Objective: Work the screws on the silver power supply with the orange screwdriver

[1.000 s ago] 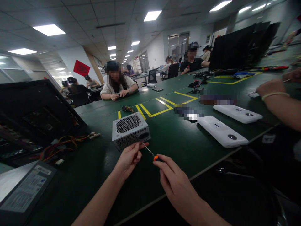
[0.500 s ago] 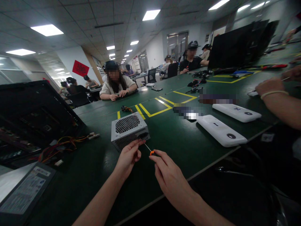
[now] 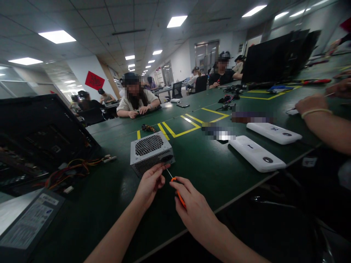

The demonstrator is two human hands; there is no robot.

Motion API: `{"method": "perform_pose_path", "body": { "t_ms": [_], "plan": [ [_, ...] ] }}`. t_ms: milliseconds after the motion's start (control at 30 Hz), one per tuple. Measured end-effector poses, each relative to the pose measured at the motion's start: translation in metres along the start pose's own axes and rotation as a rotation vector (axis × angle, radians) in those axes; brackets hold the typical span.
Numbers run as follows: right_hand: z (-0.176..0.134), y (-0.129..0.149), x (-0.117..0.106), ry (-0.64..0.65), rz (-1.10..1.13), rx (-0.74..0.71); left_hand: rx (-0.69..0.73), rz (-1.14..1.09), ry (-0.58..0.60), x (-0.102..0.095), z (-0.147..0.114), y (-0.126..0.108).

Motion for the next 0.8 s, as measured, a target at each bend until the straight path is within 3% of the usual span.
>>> {"method": "perform_pose_path", "body": {
  "t_ms": [400, 700, 800],
  "plan": [
    [0.001, 0.000, 0.001, -0.078, 0.024, -0.015, -0.004, -0.016, -0.017, 0.002, -0.002, -0.001],
    [0.004, -0.003, 0.001, -0.026, 0.250, 0.113, 0.018, 0.037, -0.046, 0.002, -0.006, -0.003],
    [0.003, -0.011, 0.006, -0.045, 0.472, 0.207, 0.020, 0.054, -0.037, 0.003, -0.006, -0.003]
  ]
}}
Point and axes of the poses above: each hand's wrist, its own z-axis towards the middle knuckle, its own x-axis out of the palm, y = z × x, the point moved 5 cm from there along z, towards the middle knuckle, and after that the axes turned 10 degrees about -x, right-handed, at the moved point
